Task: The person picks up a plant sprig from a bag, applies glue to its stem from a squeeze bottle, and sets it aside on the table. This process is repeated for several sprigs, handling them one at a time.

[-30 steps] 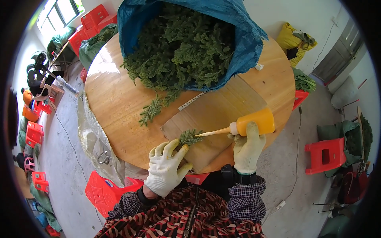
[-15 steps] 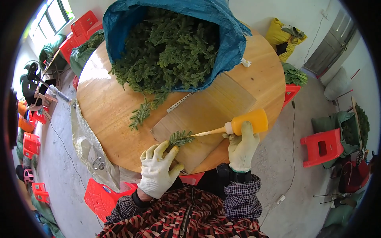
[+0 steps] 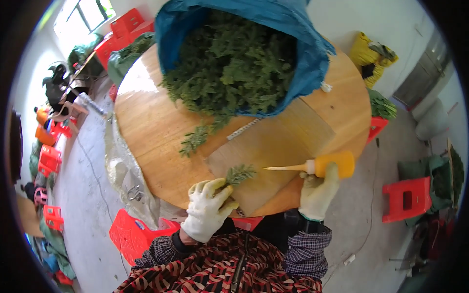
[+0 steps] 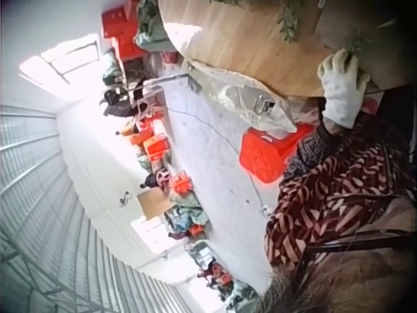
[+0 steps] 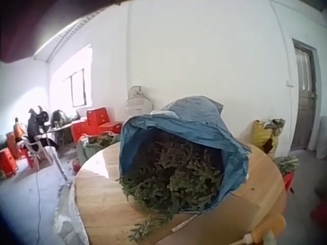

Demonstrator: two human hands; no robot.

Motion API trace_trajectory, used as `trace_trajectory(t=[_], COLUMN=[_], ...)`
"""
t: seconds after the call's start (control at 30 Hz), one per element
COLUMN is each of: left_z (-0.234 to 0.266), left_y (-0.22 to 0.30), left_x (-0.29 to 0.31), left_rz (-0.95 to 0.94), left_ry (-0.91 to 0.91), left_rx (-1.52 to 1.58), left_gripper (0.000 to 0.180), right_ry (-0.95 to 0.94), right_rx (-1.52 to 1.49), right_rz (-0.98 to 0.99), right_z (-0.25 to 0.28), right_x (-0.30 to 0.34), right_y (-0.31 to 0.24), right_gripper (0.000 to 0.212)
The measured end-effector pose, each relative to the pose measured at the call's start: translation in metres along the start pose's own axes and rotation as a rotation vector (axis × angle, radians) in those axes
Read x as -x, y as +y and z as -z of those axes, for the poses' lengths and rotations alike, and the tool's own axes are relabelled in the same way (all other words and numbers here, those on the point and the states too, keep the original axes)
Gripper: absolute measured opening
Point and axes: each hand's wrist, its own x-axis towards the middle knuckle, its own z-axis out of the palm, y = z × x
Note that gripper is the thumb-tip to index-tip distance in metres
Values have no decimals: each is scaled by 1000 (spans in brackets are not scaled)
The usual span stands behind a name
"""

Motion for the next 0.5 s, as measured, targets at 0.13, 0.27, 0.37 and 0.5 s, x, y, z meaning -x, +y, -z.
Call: trace_trajectory(t=[0.13,0.27,0.37,0.5], left_z=[-3,6,25,73], left_y=[-6,-9,-25,-67], left_x=[5,9,13,22], left_rz=[-22,23,97,272], left_ry=[56,141,263,531], left_rx=[2,27,19,-36], left_gripper=[25,21,19,18], right_ry=[1,-41,-4,34], right_rx=[-69,-67,-59,-40], right_rz=[16,27,37,22], right_z=[8,16,13,7], right_x=[-3,-5,-3,-1], right_y=[0,2,0,-2], right_gripper=[32,37,39,41])
